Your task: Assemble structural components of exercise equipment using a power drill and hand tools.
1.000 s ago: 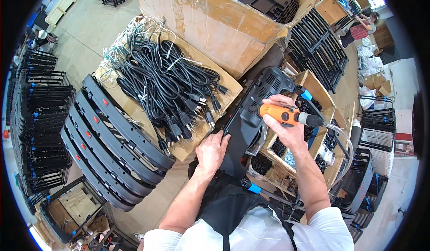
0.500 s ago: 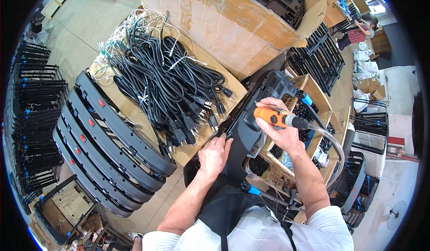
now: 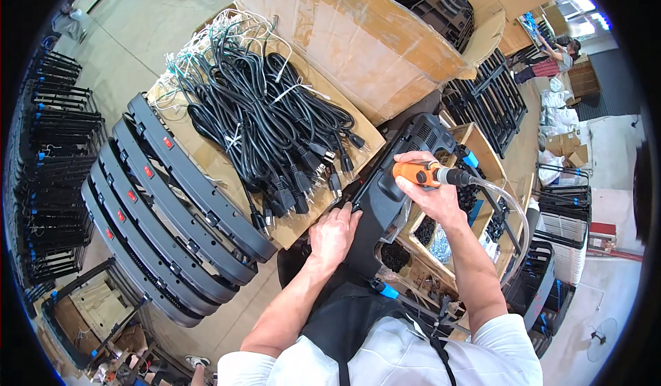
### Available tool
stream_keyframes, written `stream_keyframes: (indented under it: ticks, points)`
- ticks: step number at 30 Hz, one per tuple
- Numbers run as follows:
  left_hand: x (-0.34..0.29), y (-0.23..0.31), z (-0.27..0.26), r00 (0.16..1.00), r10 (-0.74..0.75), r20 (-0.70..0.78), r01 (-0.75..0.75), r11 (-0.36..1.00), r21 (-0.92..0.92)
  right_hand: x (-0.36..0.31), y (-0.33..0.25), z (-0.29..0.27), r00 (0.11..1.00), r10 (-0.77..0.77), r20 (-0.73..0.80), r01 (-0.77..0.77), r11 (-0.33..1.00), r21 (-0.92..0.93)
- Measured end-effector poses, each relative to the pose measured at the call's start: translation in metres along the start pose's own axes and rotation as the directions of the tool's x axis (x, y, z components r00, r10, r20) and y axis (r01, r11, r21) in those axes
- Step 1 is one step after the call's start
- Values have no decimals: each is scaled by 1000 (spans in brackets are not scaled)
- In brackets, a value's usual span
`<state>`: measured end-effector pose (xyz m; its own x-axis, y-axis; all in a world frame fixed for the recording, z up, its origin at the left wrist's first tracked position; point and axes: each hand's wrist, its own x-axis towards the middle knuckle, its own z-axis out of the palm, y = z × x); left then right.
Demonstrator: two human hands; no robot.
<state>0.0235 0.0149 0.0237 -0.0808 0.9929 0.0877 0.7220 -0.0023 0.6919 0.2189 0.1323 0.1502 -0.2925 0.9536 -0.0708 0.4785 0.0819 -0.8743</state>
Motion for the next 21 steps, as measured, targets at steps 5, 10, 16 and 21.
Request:
stream_keyframes:
  ticks: [5,10,16,21]
  points:
    - [-3,-1,2,999,33,-29,-33,999,-2,-3,9,1,997,-77,-15,77,997,-3]
    - [-1,8,-9,1000,-16,-27,14,998,-58,-22,5,-2,991,-65,-117,81,987,137]
    - [-57,34,-39,739,-240,629,653,27,-757,-128,-15,-19,922,66,-381,119,889,442]
    - [-103,48,-16,554,14,832,816,-205,-540,-214,1,-14,893,150,-424,117,832,542]
